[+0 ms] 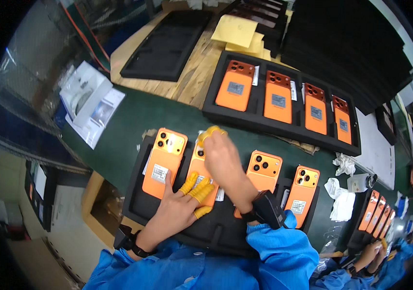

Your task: Cleaning the back panels and camera lenses of several orange smartphones using a cloth and cleaning solution on an assembly line.

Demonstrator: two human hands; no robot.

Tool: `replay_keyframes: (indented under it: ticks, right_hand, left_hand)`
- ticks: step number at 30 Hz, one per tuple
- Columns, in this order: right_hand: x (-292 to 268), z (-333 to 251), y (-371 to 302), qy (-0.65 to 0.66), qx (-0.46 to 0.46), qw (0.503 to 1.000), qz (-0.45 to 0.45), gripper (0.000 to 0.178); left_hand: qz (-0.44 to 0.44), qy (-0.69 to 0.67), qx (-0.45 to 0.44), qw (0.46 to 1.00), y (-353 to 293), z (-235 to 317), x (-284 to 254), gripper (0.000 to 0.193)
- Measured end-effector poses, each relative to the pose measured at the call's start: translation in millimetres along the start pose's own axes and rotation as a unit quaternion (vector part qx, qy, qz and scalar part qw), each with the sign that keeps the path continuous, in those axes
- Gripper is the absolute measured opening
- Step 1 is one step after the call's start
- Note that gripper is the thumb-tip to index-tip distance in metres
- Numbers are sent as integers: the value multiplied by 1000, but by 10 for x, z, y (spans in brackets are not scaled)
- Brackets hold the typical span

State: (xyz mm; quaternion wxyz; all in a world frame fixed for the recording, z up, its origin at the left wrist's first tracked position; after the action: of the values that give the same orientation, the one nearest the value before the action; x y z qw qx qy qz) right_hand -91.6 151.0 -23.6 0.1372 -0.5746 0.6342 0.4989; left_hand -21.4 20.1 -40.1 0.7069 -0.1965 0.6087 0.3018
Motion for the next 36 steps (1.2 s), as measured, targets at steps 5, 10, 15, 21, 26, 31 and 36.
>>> replay_keyframes:
  ticks: [5,10,15,21,26,31,36]
  right_hand:
    - [-37,-117,-285,45,-41,997,38,26]
    - [7,-136,-1,5,21,1000,-13,36]
    - [7,-149,-262,23,23,999,-11,22]
    - [-188,34,-98,1,35,999,26,32]
    - [-30,-71,-23,-23,50,998,14,18]
    - [-242,130,-169,6,86,996,34,20]
    - [31,-16,61,27,60,998,11,25]
  left_hand:
    - [48,-32,6,998,22,-3,8,44]
    - [101,-32,21,994,-35,3,-49,34]
    - [15,-39,31,999,12,20,40,34]
    - [97,-34,31,994,25,-18,-54,43]
    - [30,-33,42,998,-23,-26,-3,46]
    - [81,-38,26,996,26,-29,13,46]
    - [42,-61,32,997,0,-60,-1,41]
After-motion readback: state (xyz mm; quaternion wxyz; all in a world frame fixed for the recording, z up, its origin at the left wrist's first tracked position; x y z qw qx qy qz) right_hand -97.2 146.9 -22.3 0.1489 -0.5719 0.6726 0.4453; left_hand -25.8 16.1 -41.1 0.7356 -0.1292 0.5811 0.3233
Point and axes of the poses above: each hand's wrist, its own y-axis towards the middle knuckle, its own x-axis out of the palm, z = x × y, the point moved 5 cm from there along y, towards the middle knuckle, and after that the axes turned 9 degrees about y, right-handed, at the moved point
